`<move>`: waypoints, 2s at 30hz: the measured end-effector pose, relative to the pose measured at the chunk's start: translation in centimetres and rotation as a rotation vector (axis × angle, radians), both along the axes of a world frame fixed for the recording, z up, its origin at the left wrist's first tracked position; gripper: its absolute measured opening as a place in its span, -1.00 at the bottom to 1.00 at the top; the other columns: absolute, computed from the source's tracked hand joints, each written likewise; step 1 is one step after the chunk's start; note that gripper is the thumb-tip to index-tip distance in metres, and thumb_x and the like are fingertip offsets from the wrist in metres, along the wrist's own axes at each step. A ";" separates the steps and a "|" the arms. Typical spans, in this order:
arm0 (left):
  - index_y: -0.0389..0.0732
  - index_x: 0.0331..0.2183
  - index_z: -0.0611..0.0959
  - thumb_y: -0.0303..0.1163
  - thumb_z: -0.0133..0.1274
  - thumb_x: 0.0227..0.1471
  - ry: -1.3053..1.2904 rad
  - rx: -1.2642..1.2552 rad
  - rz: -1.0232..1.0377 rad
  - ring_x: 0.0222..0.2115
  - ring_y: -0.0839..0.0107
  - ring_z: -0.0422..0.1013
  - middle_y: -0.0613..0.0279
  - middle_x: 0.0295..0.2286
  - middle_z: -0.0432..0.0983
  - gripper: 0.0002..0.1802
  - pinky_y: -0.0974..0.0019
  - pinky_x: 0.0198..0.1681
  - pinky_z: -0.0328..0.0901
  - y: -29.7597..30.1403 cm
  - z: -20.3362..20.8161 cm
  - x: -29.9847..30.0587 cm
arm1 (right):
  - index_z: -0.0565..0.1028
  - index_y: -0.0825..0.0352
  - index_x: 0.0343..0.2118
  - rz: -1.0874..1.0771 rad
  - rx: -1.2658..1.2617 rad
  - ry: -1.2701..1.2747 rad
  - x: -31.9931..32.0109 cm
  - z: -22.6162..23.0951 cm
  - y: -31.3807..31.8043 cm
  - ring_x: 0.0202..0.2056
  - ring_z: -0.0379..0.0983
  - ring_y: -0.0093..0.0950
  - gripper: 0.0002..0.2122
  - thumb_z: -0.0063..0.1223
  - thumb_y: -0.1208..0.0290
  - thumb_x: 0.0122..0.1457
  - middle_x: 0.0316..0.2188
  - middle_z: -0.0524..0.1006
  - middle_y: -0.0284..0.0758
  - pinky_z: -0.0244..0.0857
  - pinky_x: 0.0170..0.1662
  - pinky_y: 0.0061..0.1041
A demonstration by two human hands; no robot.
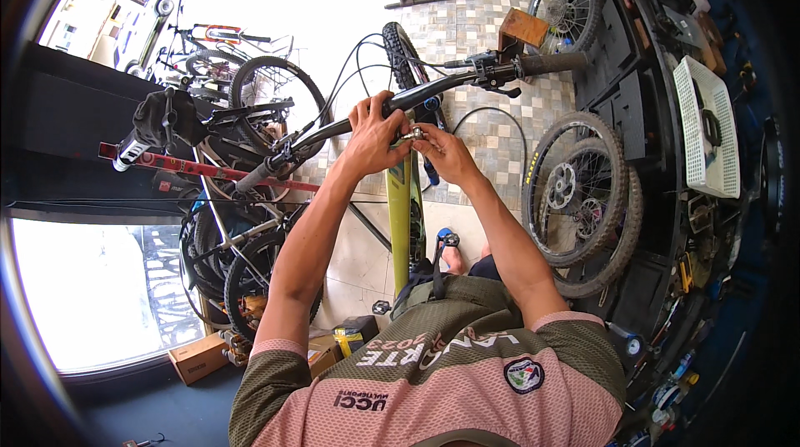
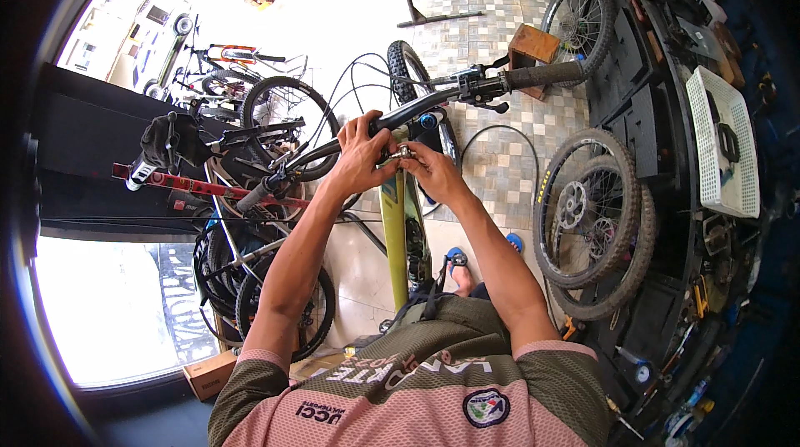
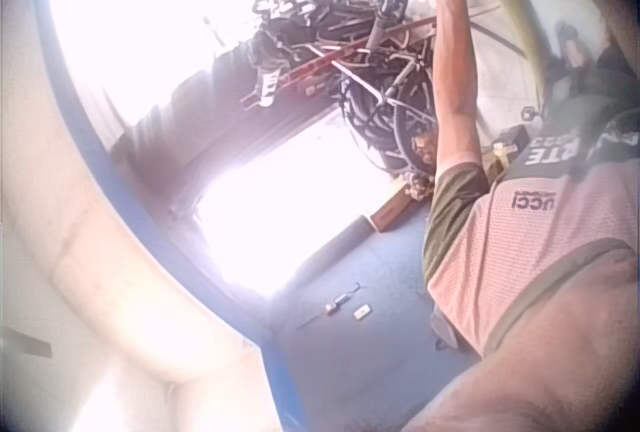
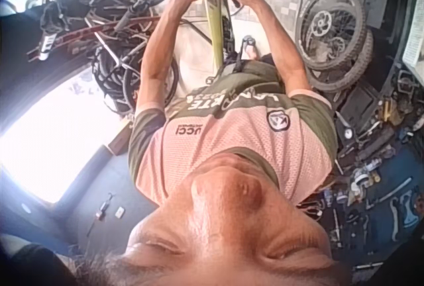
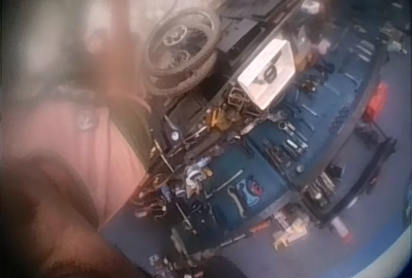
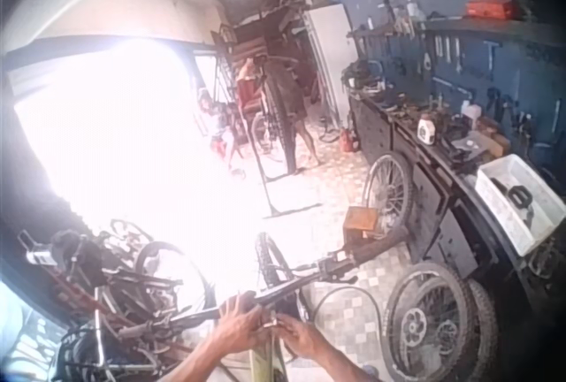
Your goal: The person adjusts the handlebar of a green mountain bike using a hex key. They tighten the stem bolts, rotate the handlebar to align it, and test the position by holding the grips.
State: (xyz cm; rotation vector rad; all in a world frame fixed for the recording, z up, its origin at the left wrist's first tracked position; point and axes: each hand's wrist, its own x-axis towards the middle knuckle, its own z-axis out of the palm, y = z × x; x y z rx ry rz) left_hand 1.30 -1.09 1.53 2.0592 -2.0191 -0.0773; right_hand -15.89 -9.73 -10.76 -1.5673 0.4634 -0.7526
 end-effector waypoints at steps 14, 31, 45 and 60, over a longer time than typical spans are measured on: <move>0.05 -0.26 0.80 -0.06 0.33 0.02 0.012 -0.041 -0.013 0.21 -0.25 0.13 -0.17 0.25 0.24 -0.73 -0.31 0.29 -0.02 0.0 -0.3 0.0 | 0.66 0.32 -0.04 -0.039 0.248 0.179 -0.7 3.4 1.5 -0.48 0.61 -0.52 -0.57 0.11 -0.02 0.43 -0.52 0.65 -0.31 0.48 -0.34 -0.46; 0.04 -0.21 0.79 -0.11 0.30 0.08 0.013 0.010 -0.004 0.23 -0.24 0.09 -0.20 0.26 0.22 -0.75 -0.34 0.30 -0.06 0.1 -0.1 0.0 | 0.53 0.25 0.05 -0.029 -0.070 0.408 -7.2 -2.4 6.6 -0.22 0.62 -0.03 -0.57 -0.06 -0.05 0.49 -0.34 0.65 -0.08 0.43 -0.17 -0.13; 0.04 -0.28 0.82 -0.08 0.32 0.04 0.026 -0.018 0.005 0.24 -0.30 0.09 -0.21 0.26 0.22 -0.76 -0.34 0.31 -0.04 0.3 -0.2 0.2 | 0.54 0.21 -0.04 -0.009 0.021 0.469 -8.5 1.3 7.8 -0.40 0.60 -0.06 -0.59 -0.06 -0.10 0.47 -0.51 0.59 -0.16 0.38 -0.32 -0.12; 0.04 -0.20 0.80 -0.07 0.31 0.08 0.024 -0.013 0.001 0.24 -0.24 0.07 -0.16 0.27 0.21 -0.71 -0.36 0.31 -0.08 0.4 -0.5 0.4 | 0.54 0.20 -0.05 -0.009 0.050 0.575 -8.9 3.6 8.7 -0.37 0.62 0.01 -0.52 -0.14 -0.18 0.47 -0.51 0.61 -0.11 0.41 -0.28 -0.05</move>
